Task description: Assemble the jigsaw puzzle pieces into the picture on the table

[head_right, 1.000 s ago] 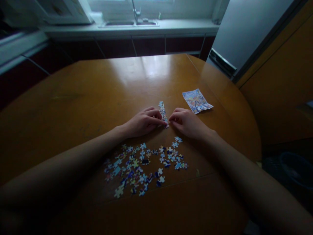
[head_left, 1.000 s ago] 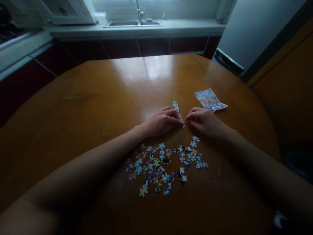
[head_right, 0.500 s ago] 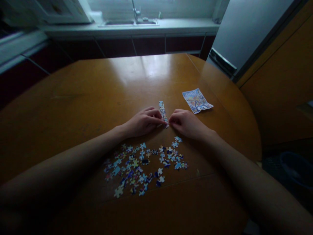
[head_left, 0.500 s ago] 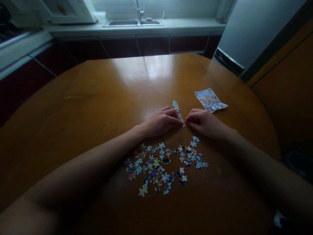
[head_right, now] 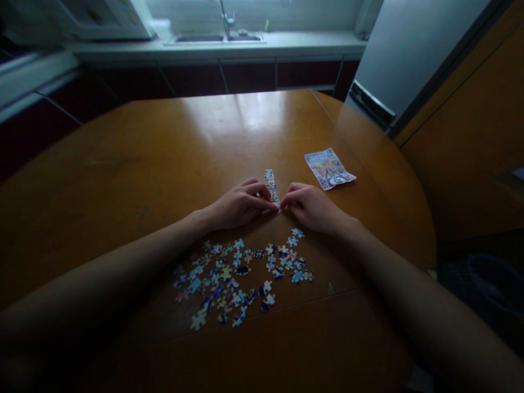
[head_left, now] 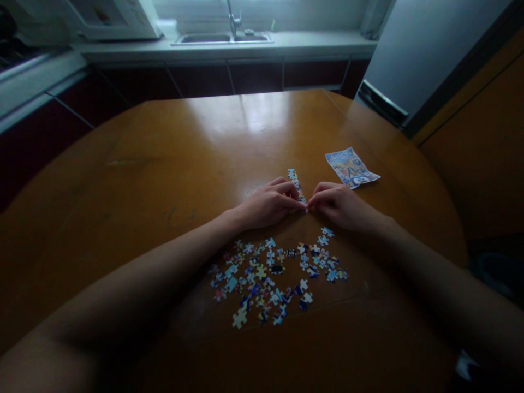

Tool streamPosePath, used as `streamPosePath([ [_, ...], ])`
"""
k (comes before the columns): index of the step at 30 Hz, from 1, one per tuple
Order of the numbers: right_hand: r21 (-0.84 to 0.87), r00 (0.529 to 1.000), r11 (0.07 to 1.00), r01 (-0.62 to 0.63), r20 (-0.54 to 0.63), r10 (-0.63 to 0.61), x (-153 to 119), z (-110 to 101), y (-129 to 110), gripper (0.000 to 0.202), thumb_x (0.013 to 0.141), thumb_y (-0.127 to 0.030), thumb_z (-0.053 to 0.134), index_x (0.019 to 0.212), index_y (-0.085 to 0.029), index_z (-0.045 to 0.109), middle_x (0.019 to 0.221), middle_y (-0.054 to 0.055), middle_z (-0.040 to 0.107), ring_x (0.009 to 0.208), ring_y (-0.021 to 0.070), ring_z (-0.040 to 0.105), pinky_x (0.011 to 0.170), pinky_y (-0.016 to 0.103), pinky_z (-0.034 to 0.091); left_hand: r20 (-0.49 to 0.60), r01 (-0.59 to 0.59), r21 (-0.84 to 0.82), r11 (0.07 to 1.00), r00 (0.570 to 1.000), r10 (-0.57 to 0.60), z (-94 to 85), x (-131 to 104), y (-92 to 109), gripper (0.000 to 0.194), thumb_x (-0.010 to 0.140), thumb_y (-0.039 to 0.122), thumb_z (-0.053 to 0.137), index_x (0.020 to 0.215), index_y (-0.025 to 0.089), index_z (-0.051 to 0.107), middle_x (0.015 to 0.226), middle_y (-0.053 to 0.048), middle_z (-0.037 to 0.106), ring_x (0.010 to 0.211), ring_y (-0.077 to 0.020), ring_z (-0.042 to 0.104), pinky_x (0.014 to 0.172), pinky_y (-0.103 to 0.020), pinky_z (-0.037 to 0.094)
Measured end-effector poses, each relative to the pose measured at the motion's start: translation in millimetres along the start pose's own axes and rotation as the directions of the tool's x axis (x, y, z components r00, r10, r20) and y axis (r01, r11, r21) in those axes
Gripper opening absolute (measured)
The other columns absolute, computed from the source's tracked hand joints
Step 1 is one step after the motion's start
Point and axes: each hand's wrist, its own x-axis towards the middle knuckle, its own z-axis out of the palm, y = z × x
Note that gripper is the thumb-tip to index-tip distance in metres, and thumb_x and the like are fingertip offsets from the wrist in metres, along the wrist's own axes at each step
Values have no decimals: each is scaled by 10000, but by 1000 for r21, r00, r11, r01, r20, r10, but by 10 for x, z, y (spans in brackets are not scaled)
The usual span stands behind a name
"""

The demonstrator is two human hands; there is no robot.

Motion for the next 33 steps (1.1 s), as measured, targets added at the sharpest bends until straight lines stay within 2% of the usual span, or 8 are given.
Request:
streamPosePath([
  [9, -18, 1000, 1000, 2, 22, -1, -1, -9, 11, 290, 897, -104, 576, 884, -236, 833, 912, 78, 699, 844, 209, 659, 777, 357, 514, 7, -26, -14, 1000, 1000, 26, -6, -1, -1, 255, 1026, 270, 580, 1127, 340, 803, 1016, -59, 697, 1002, -184, 566, 897, -328, 495],
  [17, -2, 999, 1000, -13, 29, 13, 5, -7, 18, 295, 886, -88, 574, 880, -226, 834, 894, 76, 695, 834, 202, 663, 763, 347, 514, 83, -70, -34, 997, 994, 72, -45, -7, 12, 281, 1000, 220, 595, 1167, 339, 788, 1086, -67, 712, 1061, -205, 576, 931, -359, 500],
  [23, 5, 999, 1000, -17, 29, 17, 4, -8, 27, 296, 888, -88, 570, 871, -228, 830, 894, 70, 690, 822, 193, 654, 753, 340, 513, 39, -36, -35, 999, 999, 37, -30, -6, 11, 294, 1004, 200, 578, 1161, 331, 790, 1048, -60, 712, 1028, -196, 576, 910, -347, 500],
  [33, 6, 1000, 1000, 6, 16, -6, 4, 18, 9, 285, 907, -118, 576, 923, -234, 836, 908, 74, 700, 828, 201, 654, 755, 351, 506, 33, -26, -40, 999, 999, 27, -13, 4, 5, 267, 1012, 225, 581, 1124, 321, 804, 1006, -57, 711, 999, -188, 572, 888, -333, 498],
])
